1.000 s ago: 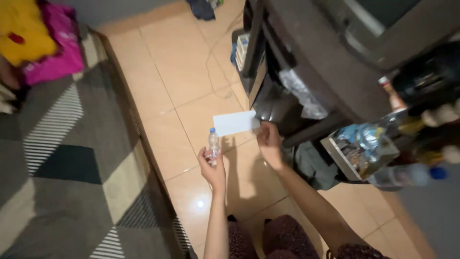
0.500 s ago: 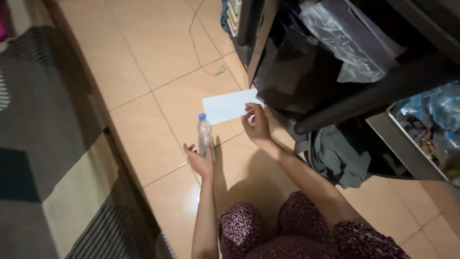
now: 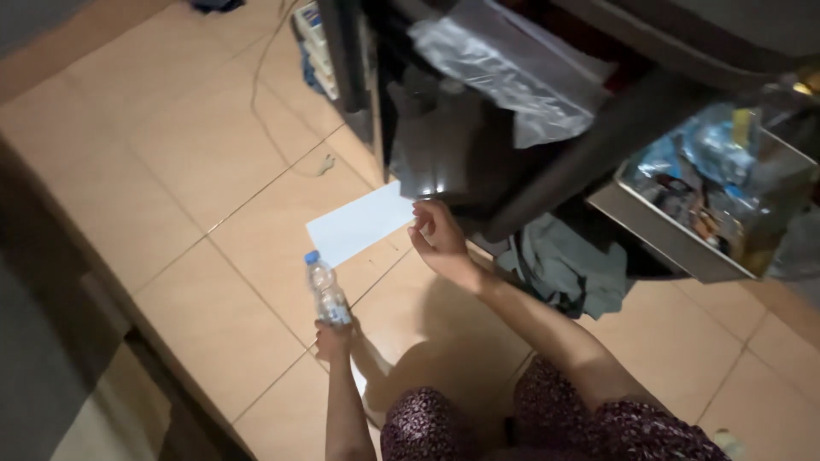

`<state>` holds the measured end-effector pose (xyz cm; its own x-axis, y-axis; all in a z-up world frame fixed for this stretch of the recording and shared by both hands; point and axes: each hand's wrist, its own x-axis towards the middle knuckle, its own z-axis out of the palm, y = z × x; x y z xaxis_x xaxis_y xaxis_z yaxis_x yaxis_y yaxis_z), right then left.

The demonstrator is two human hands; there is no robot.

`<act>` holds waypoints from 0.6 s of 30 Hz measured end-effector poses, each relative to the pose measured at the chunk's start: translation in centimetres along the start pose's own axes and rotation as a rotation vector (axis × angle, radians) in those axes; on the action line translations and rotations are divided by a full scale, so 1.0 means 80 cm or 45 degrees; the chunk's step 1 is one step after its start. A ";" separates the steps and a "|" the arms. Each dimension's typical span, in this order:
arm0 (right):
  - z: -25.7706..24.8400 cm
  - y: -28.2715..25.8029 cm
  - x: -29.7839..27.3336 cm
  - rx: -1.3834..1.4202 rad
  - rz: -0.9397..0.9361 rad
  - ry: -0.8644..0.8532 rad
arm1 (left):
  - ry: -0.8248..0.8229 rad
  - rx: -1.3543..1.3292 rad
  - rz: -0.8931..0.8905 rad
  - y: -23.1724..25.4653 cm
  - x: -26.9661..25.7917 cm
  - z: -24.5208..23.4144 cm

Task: The person assembles a small portable electric fan by connecting the cage and blade assembly to the base motor unit.

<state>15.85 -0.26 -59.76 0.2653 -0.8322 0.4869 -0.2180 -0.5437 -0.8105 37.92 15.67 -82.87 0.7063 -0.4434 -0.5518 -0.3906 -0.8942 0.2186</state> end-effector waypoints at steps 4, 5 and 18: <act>-0.075 -0.013 -0.020 -0.070 -0.012 0.063 | 0.021 -0.039 -0.018 -0.002 -0.001 -0.006; -0.100 -0.023 -0.024 -0.155 -0.109 0.149 | -0.023 -0.017 -0.031 -0.003 0.002 -0.004; -0.388 -0.132 -0.026 -1.037 -0.357 1.447 | 0.163 -1.416 0.743 0.084 -0.093 -0.043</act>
<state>-11.52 3.86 -42.11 -0.4108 -0.1101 0.9051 -0.8583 -0.2881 -0.4246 32.05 12.75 -74.50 0.6729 -0.7356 -0.0774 0.0001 -0.1046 0.9945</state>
